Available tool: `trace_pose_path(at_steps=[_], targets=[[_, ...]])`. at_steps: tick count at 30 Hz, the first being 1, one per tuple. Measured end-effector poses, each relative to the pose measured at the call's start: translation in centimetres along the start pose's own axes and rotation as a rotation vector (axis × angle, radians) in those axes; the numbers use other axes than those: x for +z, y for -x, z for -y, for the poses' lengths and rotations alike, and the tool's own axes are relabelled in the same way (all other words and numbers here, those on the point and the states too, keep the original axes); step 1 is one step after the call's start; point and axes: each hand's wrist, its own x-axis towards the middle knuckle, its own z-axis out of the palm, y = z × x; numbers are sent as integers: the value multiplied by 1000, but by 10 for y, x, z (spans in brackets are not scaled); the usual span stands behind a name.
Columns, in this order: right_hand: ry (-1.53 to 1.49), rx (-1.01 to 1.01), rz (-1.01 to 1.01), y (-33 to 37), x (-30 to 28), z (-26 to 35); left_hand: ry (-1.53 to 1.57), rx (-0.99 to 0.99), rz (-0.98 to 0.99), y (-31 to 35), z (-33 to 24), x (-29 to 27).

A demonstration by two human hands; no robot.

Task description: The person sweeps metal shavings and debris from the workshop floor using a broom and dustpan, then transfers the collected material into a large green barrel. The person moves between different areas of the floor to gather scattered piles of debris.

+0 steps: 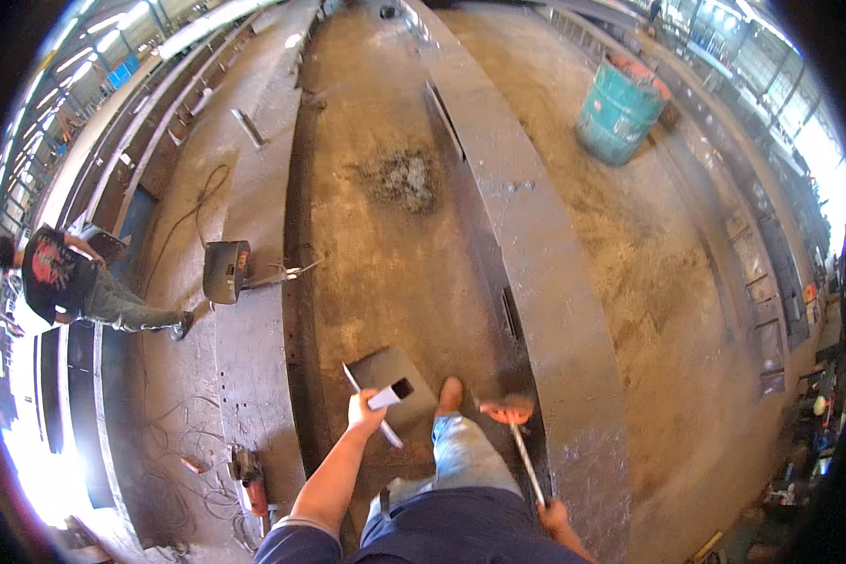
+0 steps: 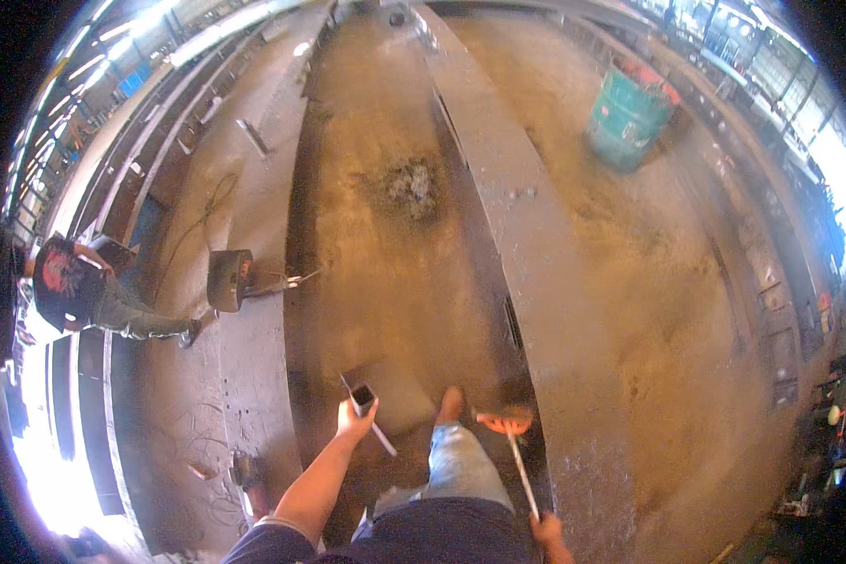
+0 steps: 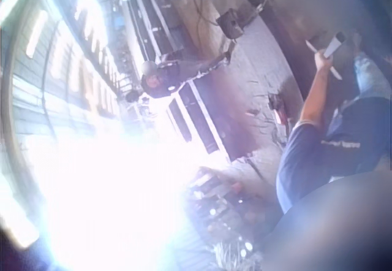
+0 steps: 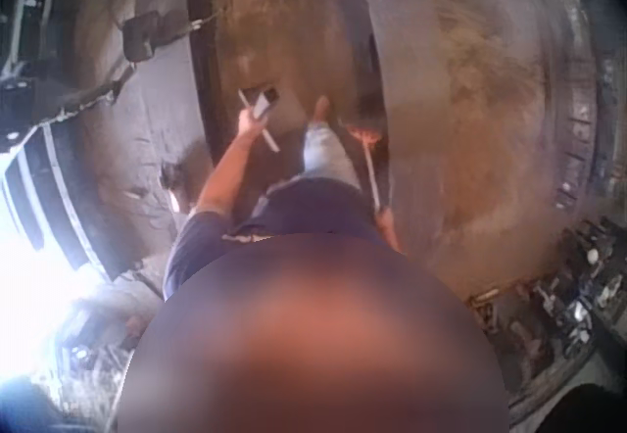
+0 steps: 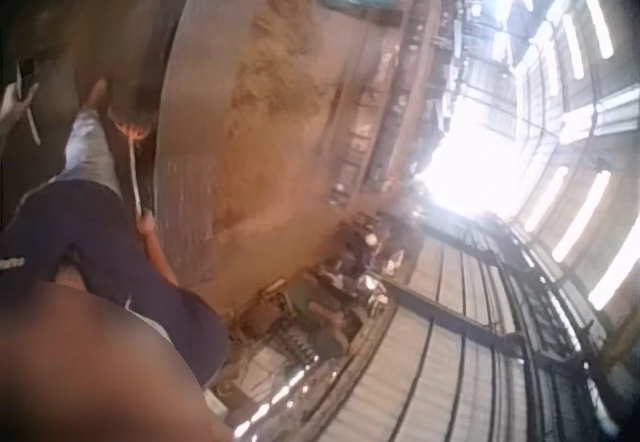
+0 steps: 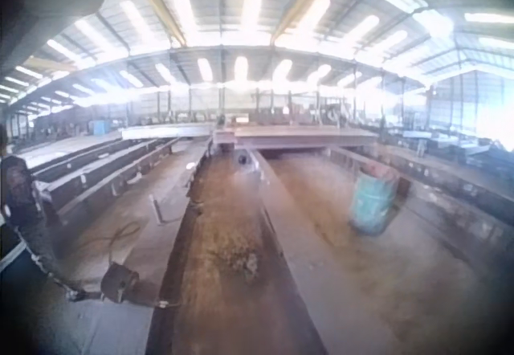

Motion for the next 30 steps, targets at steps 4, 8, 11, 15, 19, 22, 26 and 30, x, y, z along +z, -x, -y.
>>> trace_pose_path(at_steps=[4, 8, 11, 15, 19, 22, 26, 30], targets=[[13, -138, -88, -120, -108, 89, -17, -195, 9, -134, -65, 62], [-2, -133, -54, -211, -203, 183, -27, -249, -46, -258, -84, 126], [-45, -138, -67, -261, -246, 249, -92, -377, 120, -346, -57, 172], [-122, -46, -40, -297, -280, 330, -3, -504, -36, -465, -35, 252], [-186, -79, -102, -339, -276, 366, 12, -655, 56, -565, -6, 321], [-264, -58, -89, -382, -272, 399, -11, -606, 16, -615, 16, 363], [-248, 25, -44, -431, -280, 441, 60, -219, 128, -647, 18, 403], [-298, 47, 2, -493, -288, 464, 196, -165, 60, -678, -47, 433]])
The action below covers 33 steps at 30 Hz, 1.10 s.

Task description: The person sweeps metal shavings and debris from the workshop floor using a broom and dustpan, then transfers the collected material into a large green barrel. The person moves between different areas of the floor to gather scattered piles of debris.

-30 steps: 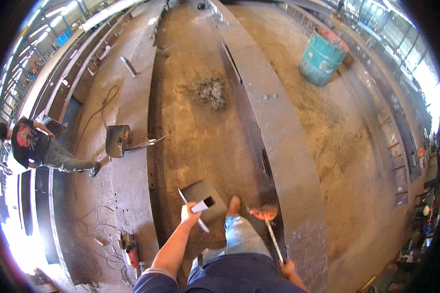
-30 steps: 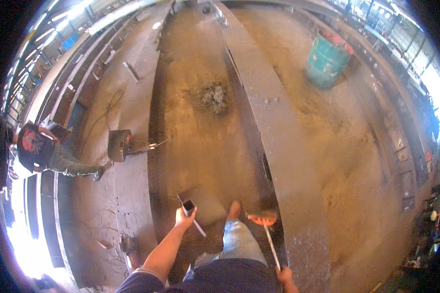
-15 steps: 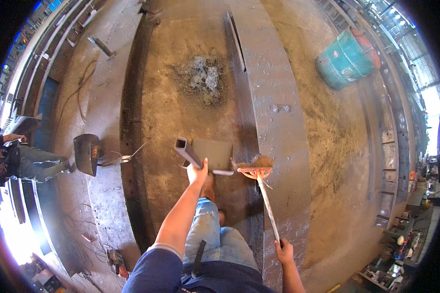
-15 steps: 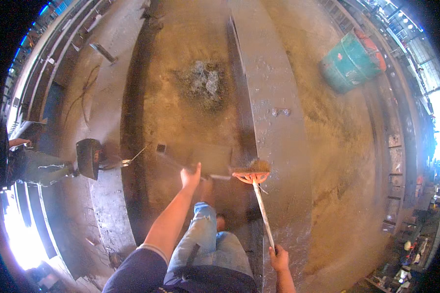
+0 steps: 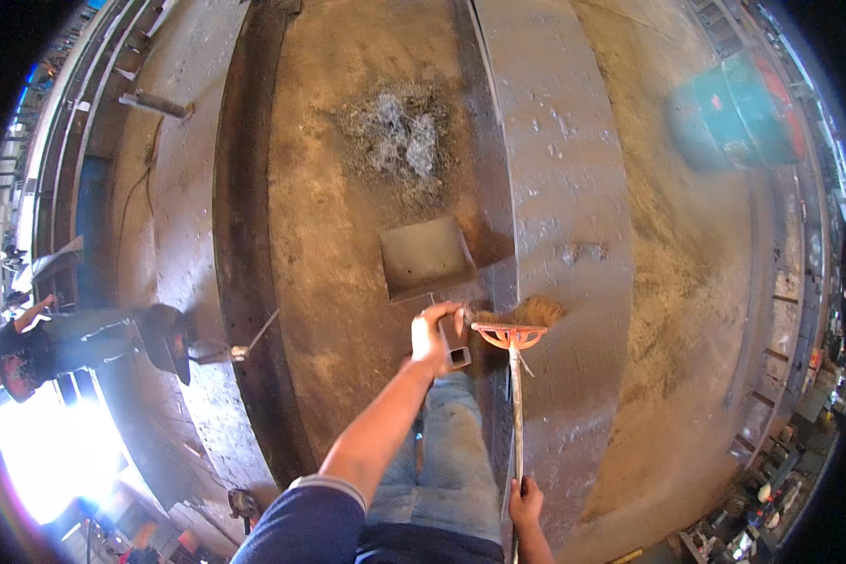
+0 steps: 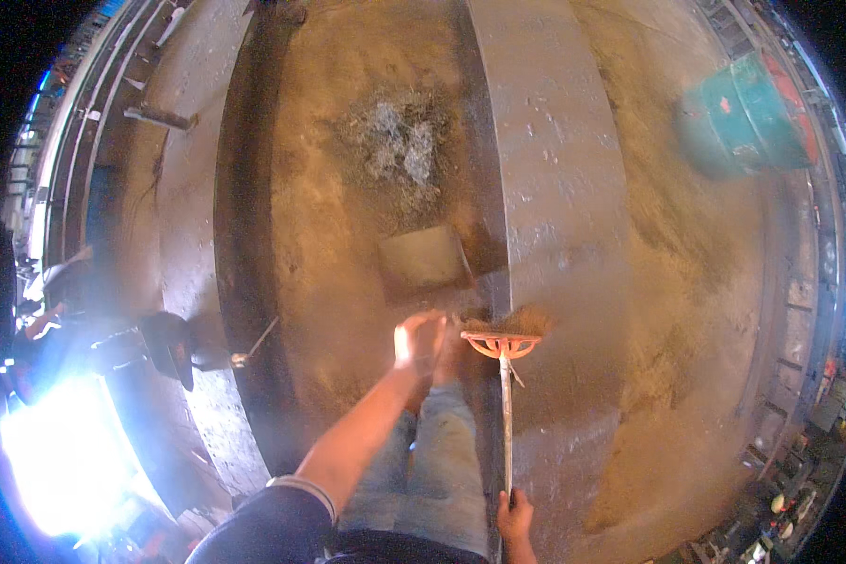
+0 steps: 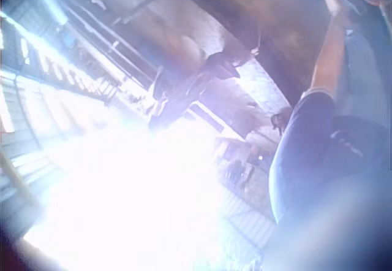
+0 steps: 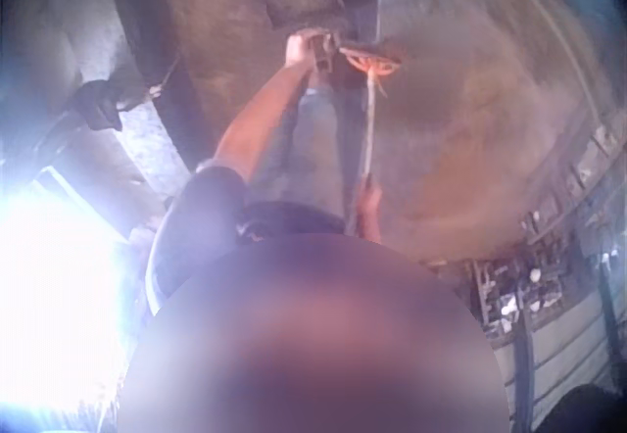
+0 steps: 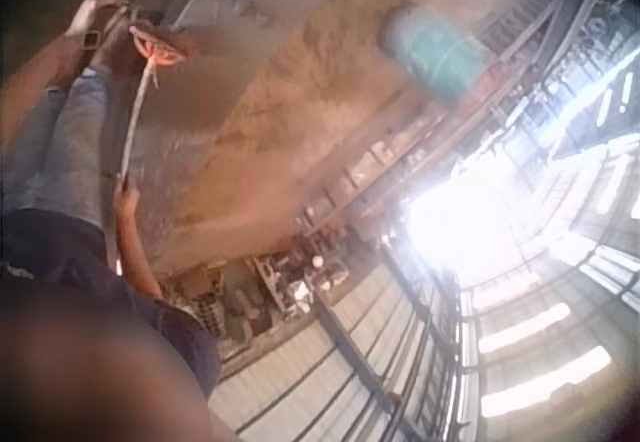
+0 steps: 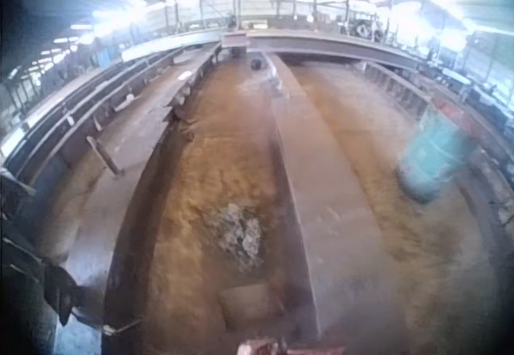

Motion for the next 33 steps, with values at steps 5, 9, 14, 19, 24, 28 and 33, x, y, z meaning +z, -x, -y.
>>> trace_pose_path(at_steps=[5, 9, 14, 19, 24, 28, 33], targets=[[122, -74, 16, -63, -19, 40, 160, -304, -340, -11, -26, -35], [127, -97, 13, -106, -30, 70, 9, -91, -176, -38, 14, -37], [134, -145, -30, -146, -35, 124, 142, -1, -216, -134, -9, -1], [176, -240, -78, -151, -21, 156, 252, -340, -318, -217, -22, -33], [209, -41, 81, -172, -11, 201, 181, -229, -371, -241, -33, -29], [64, -41, 80, -160, -13, 282, 171, -162, -422, -222, -34, -37], [230, -163, -8, -148, 10, 237, 187, -71, -291, -204, -23, -31]])
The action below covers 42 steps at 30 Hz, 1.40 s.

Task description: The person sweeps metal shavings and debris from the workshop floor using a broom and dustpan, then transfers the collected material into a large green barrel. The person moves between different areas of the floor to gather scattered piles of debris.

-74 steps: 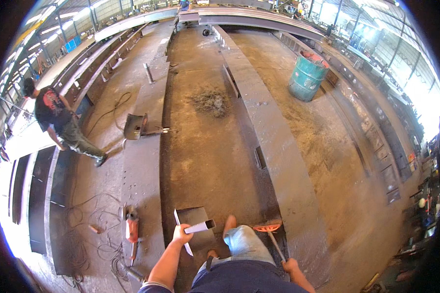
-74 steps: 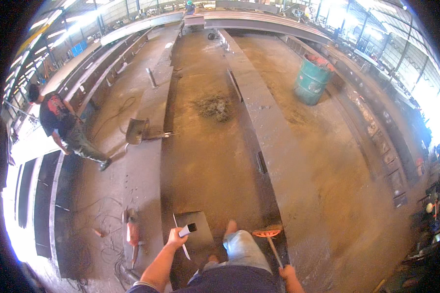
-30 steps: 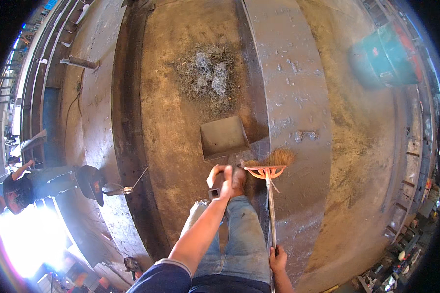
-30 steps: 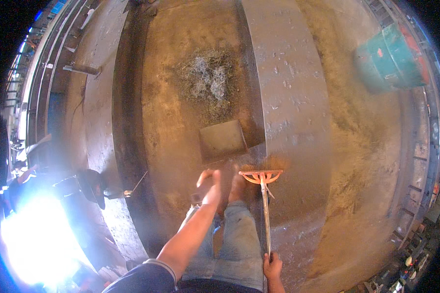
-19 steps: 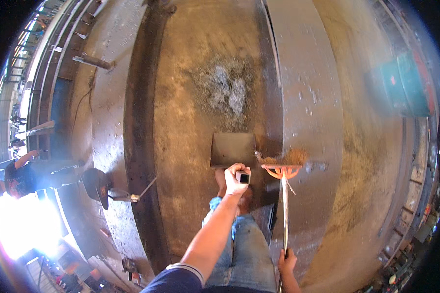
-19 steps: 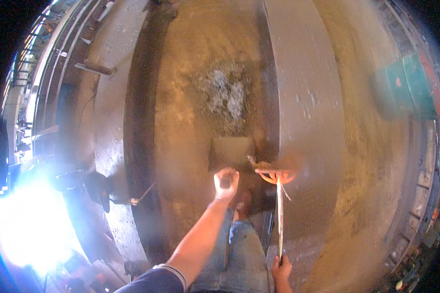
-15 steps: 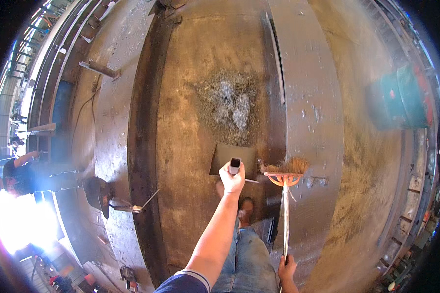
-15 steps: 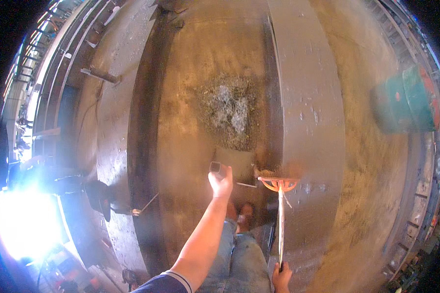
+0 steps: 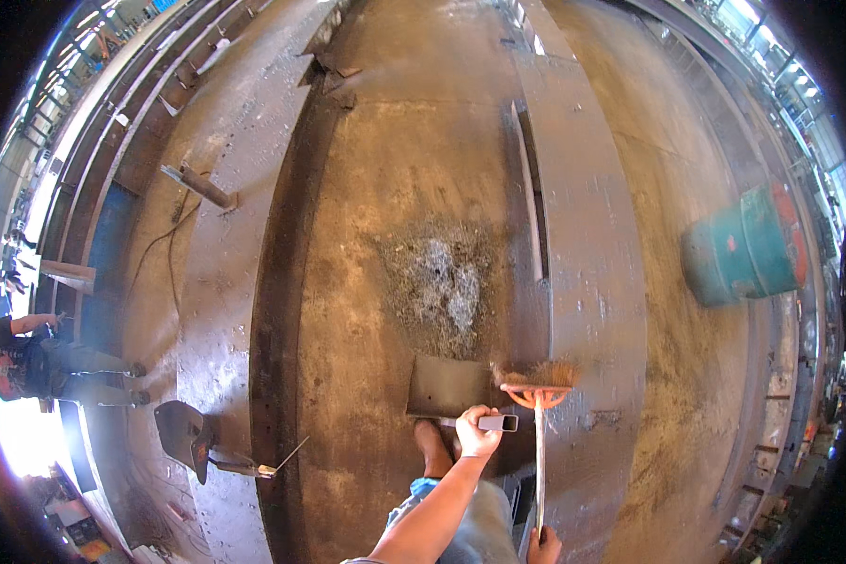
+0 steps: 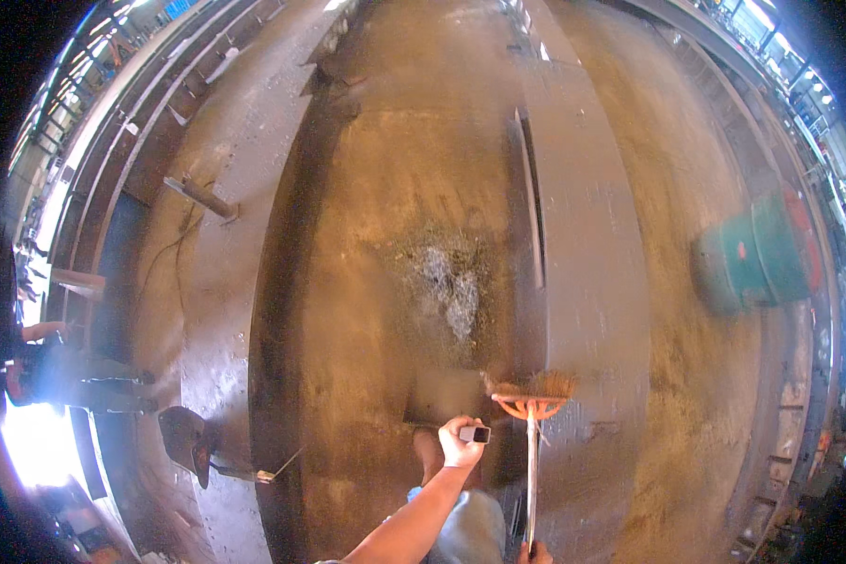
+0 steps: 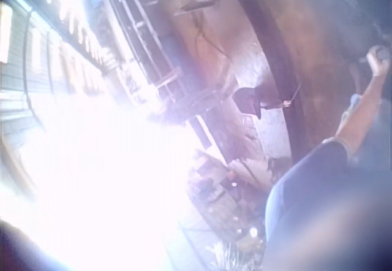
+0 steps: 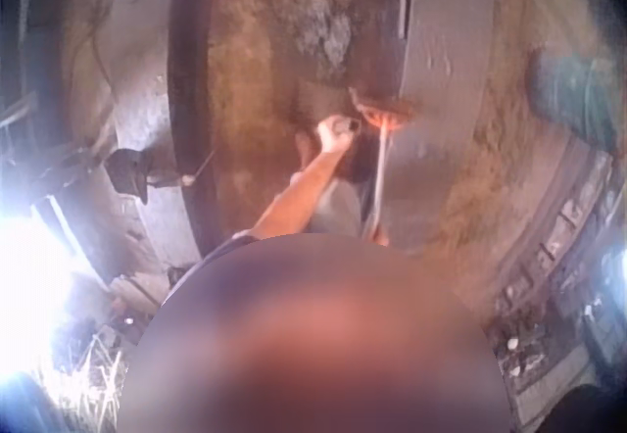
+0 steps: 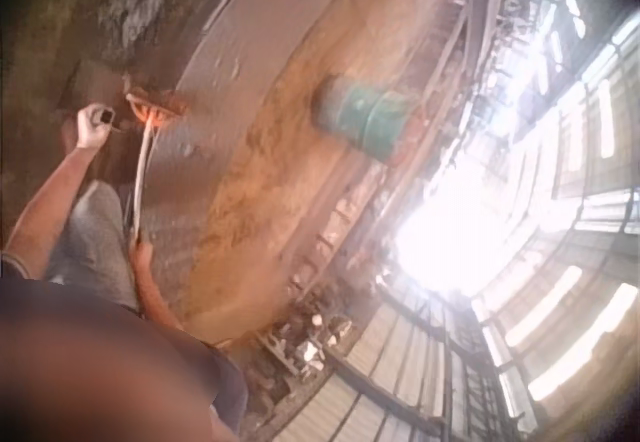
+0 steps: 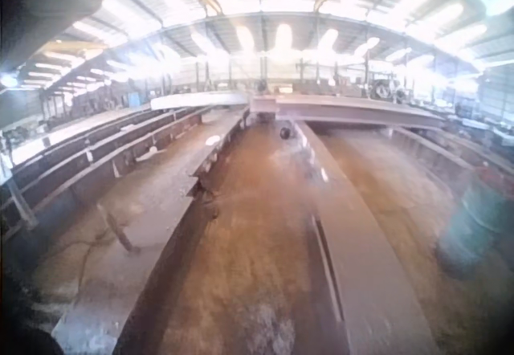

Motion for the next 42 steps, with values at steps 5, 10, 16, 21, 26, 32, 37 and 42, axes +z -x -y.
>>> trace_pose_path(at_steps=[5, 10, 16, 21, 26, 32, 37, 42], targets=[[-86, 30, -154, -5, 17, 24, 22, 89, 3, -17, -6, -18], [-52, 17, -172, -2, 8, 55, -11, 20, -68, -48, -33, -44], [-77, -32, -186, -35, 14, -2, 67, -64, -138, -33, -36, -47], [188, -119, -130, -39, -16, 41, 133, -78, 34, -16, -6, -57], [217, -364, -261, -51, -25, 57, 172, -101, 297, -37, -22, -78], [-78, -65, -45, -43, 6, 85, 136, -141, 415, -45, -10, -94], [-1, -276, -183, -38, 44, 52, 161, -20, 263, -44, -1, -76], [53, -174, -140, -25, 55, 64, 144, 5, 390, -39, 8, -63]])
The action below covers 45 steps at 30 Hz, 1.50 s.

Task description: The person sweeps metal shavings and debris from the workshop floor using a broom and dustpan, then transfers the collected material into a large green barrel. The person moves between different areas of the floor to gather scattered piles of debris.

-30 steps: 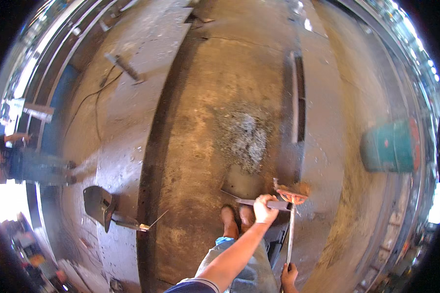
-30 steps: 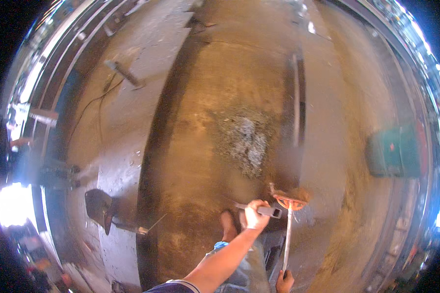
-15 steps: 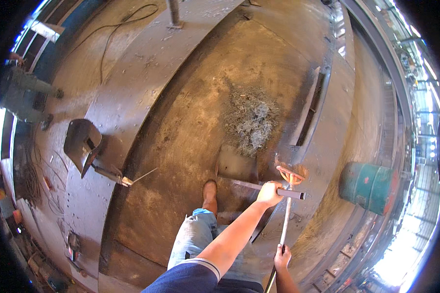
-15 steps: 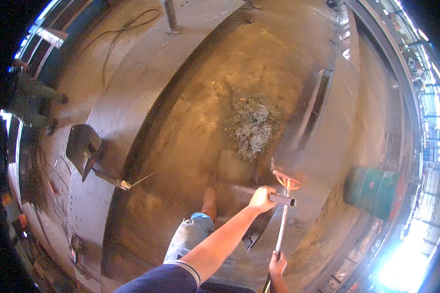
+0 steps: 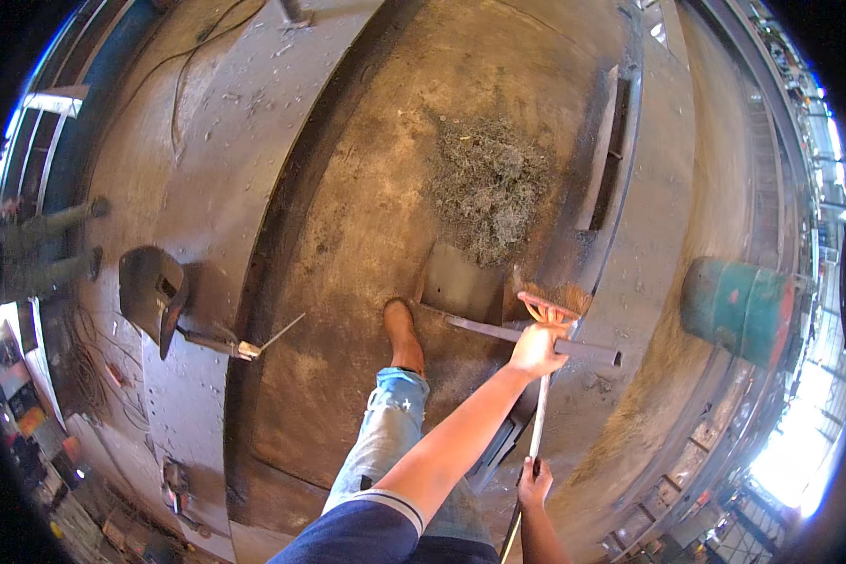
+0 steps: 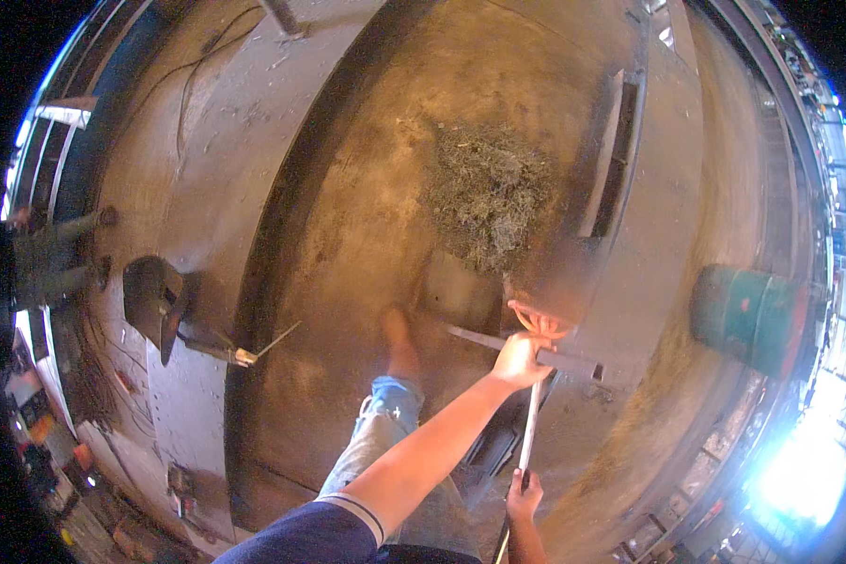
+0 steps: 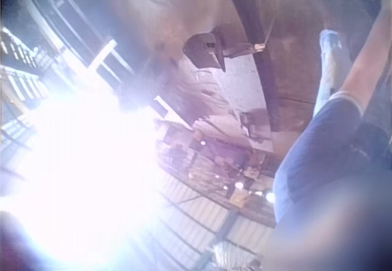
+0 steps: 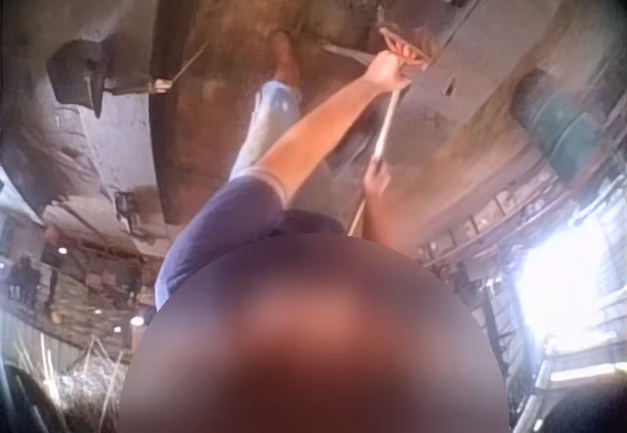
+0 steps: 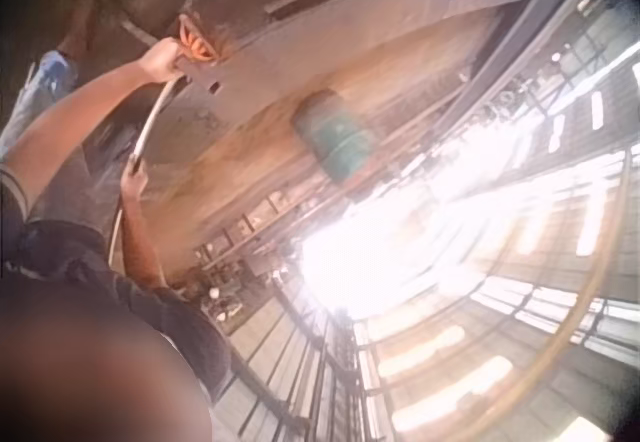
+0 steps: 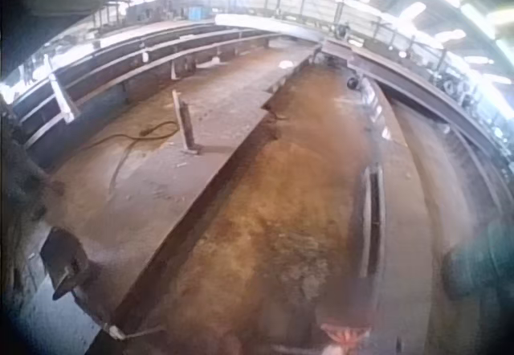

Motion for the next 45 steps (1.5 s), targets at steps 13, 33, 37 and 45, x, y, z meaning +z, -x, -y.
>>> trace_pose_path(at_steps=[13, 33, 37, 45], targets=[[142, 62, 114, -19, 1, 13, 120, 19, 127, 22, 0, -13], [335, 92, 194, -124, -40, 57, -208, 43, 330, -155, -41, -5], [267, 65, 164, -141, -39, 42, -177, 124, 611, -123, -32, 0], [144, -8, 182, -193, -73, 12, 45, 152, 160, -88, -17, 40]])
